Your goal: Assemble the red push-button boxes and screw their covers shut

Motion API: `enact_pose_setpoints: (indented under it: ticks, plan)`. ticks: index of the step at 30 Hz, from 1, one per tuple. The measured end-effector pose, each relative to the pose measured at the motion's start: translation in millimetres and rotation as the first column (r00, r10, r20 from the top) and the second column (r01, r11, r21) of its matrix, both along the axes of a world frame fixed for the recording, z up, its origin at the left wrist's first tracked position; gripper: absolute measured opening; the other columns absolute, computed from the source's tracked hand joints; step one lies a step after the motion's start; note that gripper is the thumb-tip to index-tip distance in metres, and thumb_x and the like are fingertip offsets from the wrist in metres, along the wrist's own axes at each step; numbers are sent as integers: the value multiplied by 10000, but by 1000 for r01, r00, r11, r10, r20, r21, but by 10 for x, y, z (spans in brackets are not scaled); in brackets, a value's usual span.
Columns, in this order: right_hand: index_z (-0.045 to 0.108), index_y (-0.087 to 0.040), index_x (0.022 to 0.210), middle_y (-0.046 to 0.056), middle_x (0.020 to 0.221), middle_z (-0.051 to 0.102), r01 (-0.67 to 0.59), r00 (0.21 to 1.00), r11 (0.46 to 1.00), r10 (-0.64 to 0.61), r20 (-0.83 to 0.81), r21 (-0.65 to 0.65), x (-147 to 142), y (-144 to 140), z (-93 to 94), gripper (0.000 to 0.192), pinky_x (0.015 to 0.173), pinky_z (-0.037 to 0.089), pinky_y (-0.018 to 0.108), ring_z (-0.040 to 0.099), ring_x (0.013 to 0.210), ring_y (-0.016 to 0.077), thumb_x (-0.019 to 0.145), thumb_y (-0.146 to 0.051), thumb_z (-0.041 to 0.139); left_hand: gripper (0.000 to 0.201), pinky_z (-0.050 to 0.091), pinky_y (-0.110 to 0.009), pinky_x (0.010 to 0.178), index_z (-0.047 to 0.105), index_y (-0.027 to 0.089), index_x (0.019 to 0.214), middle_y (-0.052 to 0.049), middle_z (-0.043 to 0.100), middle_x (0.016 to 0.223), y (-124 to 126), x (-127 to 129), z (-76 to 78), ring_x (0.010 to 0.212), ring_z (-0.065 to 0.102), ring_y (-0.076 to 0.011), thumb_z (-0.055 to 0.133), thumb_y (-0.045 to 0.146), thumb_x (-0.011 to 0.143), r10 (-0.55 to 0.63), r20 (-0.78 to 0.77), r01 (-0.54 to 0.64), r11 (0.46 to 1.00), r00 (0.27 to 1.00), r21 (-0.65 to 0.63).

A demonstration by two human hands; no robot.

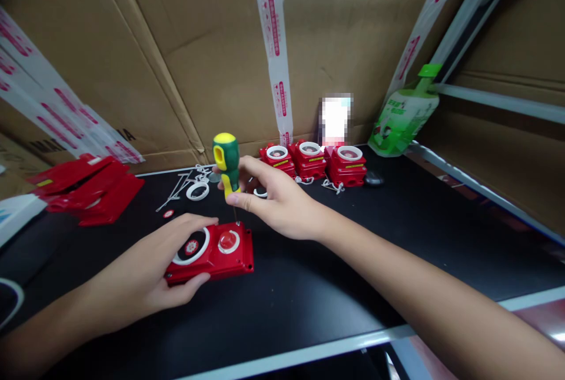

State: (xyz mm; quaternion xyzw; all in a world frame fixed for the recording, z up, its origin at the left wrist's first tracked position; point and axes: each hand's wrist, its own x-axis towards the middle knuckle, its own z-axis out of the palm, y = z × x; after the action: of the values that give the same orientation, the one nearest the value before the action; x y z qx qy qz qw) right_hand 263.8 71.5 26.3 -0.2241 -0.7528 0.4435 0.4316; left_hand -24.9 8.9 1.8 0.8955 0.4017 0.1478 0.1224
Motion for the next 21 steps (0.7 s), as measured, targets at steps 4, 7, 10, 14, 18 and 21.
enact_pose_setpoints:
  ticks: [4,7,10,14,18,21]
  plan:
    - [738,-187,1358,92,1323,806,-148,987,979,136,-91,-139,-9,12,0,342,1142,559,405,755,1234,228,1061,-350,780,688,614,-513,1152,440,309,1575,-105,665,1517,-13,13,21,1358,712,-330,753,321,962,-4,0,4,1000,1000,-6]
    - [739,-181,1365,86,1298,823,-236,966,950,205,-159,-205,-16,0,19,334,1202,544,411,765,1251,207,1063,-316,784,676,617,-510,1142,455,299,1568,-112,673,1507,-21,25,29,1342,718,-338,750,311,960,-9,12,9,1000,1000,-10]
    - [744,-183,1318,78,1250,828,-229,967,945,194,-162,-233,-18,-9,28,324,1185,558,423,773,1218,206,1028,-305,827,679,608,-511,1154,460,308,1578,-107,668,1521,-25,26,16,1354,710,-342,752,317,964,6,23,-6,1000,1000,-17]
    - [745,-180,1141,46,1093,794,-120,990,973,103,-91,-195,-26,-2,19,328,1043,588,395,754,1082,211,916,-325,934,666,612,-505,1137,486,298,1565,-111,680,1493,-26,16,-6,1328,717,-342,761,332,958,11,32,-11,1000,999,-6]
    - [699,-185,1017,20,1002,736,-51,996,983,36,-87,-179,-61,-3,-13,417,931,566,375,693,962,203,797,-335,1020,646,620,-486,1115,519,279,1542,-114,697,1468,-23,22,9,1300,726,-340,767,321,948,18,35,-17,999,999,-32]
    - [684,-186,1007,5,955,704,1,997,986,-15,-79,-164,-93,-16,-48,479,838,525,345,635,896,188,744,-341,1052,635,621,-485,1113,530,268,1532,-123,698,1469,-17,29,27,1296,729,-343,769,320,946,9,27,-8,999,1000,-41]
